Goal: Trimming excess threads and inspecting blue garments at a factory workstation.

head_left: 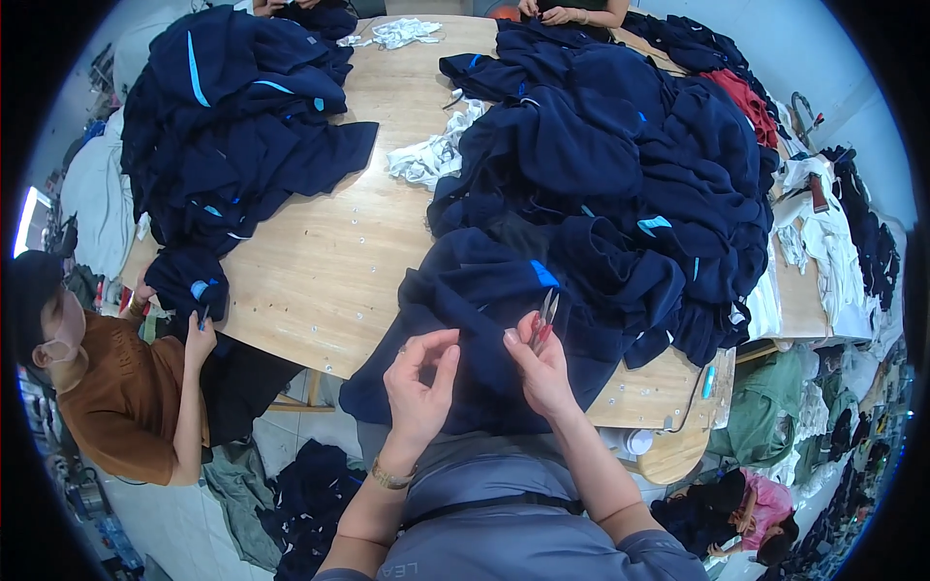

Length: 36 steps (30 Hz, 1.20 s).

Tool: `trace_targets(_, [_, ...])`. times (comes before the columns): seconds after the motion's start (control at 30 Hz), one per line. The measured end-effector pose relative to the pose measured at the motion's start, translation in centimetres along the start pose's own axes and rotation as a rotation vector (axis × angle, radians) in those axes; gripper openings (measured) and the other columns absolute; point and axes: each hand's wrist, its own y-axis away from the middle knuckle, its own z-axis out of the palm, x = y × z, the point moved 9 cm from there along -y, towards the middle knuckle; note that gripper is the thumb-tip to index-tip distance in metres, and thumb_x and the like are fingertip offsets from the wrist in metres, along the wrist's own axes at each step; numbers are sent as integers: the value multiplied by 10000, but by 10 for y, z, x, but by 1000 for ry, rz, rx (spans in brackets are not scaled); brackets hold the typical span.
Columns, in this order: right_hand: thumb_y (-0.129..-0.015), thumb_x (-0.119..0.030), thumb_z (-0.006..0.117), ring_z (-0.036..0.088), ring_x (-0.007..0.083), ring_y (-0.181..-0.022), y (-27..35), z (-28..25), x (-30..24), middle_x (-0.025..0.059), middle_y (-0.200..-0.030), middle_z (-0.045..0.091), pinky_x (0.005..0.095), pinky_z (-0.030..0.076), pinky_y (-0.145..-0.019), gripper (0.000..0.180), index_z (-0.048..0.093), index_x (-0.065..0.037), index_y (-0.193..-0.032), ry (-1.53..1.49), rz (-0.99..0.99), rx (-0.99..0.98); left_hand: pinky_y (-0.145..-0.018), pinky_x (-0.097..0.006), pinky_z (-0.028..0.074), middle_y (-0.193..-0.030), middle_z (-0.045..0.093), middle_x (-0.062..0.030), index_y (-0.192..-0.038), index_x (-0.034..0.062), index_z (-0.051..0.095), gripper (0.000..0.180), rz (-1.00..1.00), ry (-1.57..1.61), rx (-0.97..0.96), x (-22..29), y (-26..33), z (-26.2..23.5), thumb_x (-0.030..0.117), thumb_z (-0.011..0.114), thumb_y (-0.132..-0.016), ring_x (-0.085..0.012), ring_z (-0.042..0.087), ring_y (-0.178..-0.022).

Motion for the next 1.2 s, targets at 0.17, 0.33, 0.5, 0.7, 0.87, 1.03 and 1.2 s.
trace_targets(0.17, [-891, -54, 541, 358, 29, -712, 4, 10, -5, -37, -787, 426, 179, 317, -653, 198, 371, -106, -804, 101, 2, -158, -1081, -444, 173, -1119, 584, -160, -1019, 41, 630, 251, 345, -334, -196, 33, -27, 26, 174, 453, -900, -320, 430, -1210])
trace_targets(0.33, [-898, -33, 509, 349, 36, -705, 9, 15, -33, -27, -796, 431, 183, 309, -645, 191, 361, -100, -798, 112, -72, -242, -1093, -457, -29, -1142, 586, -130, -1009, 39, 588, 254, 161, -247, -674, 8, -39, 44, 210, 436, -900, -279, 373, -1270])
trace_targets(0.5, [-890, -24, 499, 439, 70, -776, 2, 5, -47, 13, -811, 481, 200, 360, -720, 178, 355, -91, -810, 267, -163, -147, -814, -222, 376, -811, 517, 21, -870, 72, 500, 82, -137, 401, -616, 1, -34, 45, 120, 568, -871, -25, 494, -792])
trace_targets(0.7, [-886, -172, 530, 485, 116, -770, 7, -1, -69, 49, -815, 504, 234, 394, -709, 195, 369, -68, -853, 683, -474, -39, -631, -152, 328, -777, 467, 62, -876, 73, 492, 58, -199, 540, -398, -4, -41, 33, 67, 550, -880, 0, 400, -694])
trace_targets(0.87, [-879, -331, 531, 489, 224, -559, 11, 6, -58, 103, -612, 456, 317, 378, -528, 317, 448, -38, -791, 910, -313, -100, -638, -154, 330, -780, 469, 62, -897, 72, 490, 50, -235, 574, -322, -13, -43, 27, 48, 532, -886, -2, 402, -703])
trace_targets(1.03, [-834, -390, 575, 497, 284, -495, 14, 18, -55, 104, -559, 476, 352, 368, -467, 389, 475, -51, -673, 1182, -390, -131, -624, -150, 330, -779, 480, 61, -902, 68, 492, 55, -212, 545, -330, -11, -43, 28, 40, 535, -885, 3, 406, -696])
trace_targets(1.2, [-822, -411, 584, 492, 272, -481, 13, 24, -59, 94, -546, 469, 346, 364, -457, 404, 477, -59, -655, 1222, -455, -114, -594, -147, 320, -762, 485, 62, -901, 61, 489, 58, -172, 473, -336, -4, -42, 28, 42, 542, -886, 10, 399, -670])
